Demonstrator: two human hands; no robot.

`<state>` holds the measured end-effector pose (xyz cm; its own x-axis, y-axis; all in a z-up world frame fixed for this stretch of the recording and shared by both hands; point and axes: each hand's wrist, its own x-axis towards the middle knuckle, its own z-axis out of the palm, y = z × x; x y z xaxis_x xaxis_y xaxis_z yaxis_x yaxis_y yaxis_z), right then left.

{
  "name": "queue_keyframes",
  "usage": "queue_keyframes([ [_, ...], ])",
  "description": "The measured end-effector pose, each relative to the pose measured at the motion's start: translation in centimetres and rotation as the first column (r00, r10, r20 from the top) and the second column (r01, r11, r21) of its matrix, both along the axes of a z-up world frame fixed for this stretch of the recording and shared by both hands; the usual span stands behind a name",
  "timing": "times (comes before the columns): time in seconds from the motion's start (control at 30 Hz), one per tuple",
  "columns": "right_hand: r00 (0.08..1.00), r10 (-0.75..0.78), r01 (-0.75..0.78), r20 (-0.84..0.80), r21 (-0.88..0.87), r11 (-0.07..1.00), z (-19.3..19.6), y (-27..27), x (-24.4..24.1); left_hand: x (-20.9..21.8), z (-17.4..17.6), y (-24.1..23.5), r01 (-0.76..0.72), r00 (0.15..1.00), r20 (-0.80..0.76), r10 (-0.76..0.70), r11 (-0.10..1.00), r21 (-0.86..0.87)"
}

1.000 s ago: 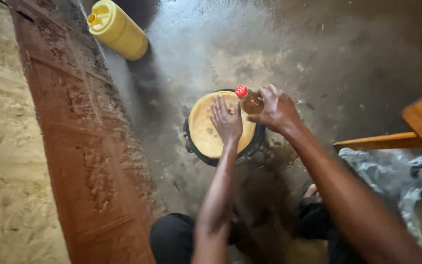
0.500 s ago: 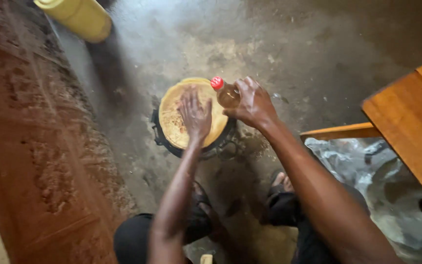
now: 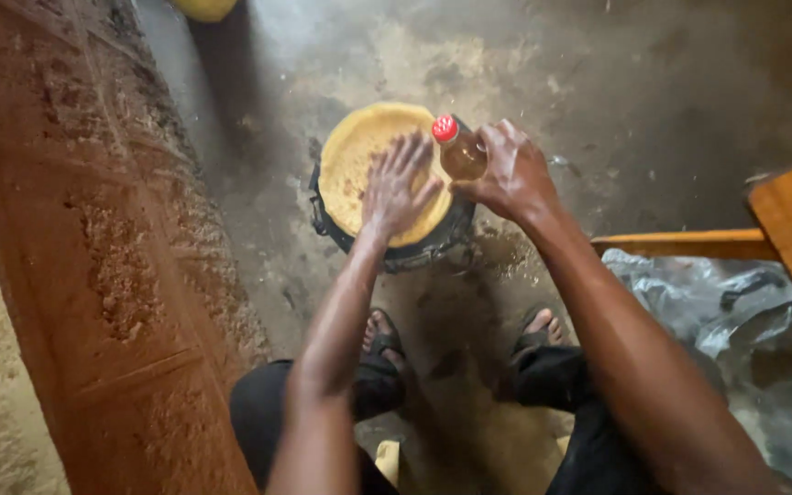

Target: Cooking flatbreads on a pan, flipping them by hand and applying oil with a spoon.

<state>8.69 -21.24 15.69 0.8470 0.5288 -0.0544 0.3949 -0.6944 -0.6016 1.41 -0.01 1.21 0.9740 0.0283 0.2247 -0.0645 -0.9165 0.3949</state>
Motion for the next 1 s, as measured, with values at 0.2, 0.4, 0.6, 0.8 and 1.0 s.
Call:
queue_keyframes([
  [0.2,1.000,0.023,-0.023,0.004,-0.021,1.000,-0.3,0.5,-0.1,1.1,-1.5,-1.8,-0.317,0.943,0.070,0.325,0.943,-0.105],
  [0.4,1.000,0.001,-0.001,0.023,-0.007,1.000,-1.9,-0.5,-0.3,-0.4,-2.3,0.1,-0.061,0.998,0.019,0.062,0.998,-0.026],
  [0.6,0.987,0.049,-0.056,0.150,0.045,0.997,0.0,-0.2,0.9,1.6,0.4,-1.3,-0.178,0.984,-0.018,0.177,0.966,-0.187],
  [0.8,0.998,0.023,-0.031,0.067,0.127,0.991,-0.7,-0.4,0.3,0.1,1.3,-0.7,-0.020,0.999,-0.027,0.019,0.999,-0.035],
  [1.0,0.996,0.015,-0.021,0.089,0.066,0.998,-1.5,-0.7,1.3,1.3,0.7,-2.0,-0.055,0.996,-0.075,0.044,0.988,-0.142],
])
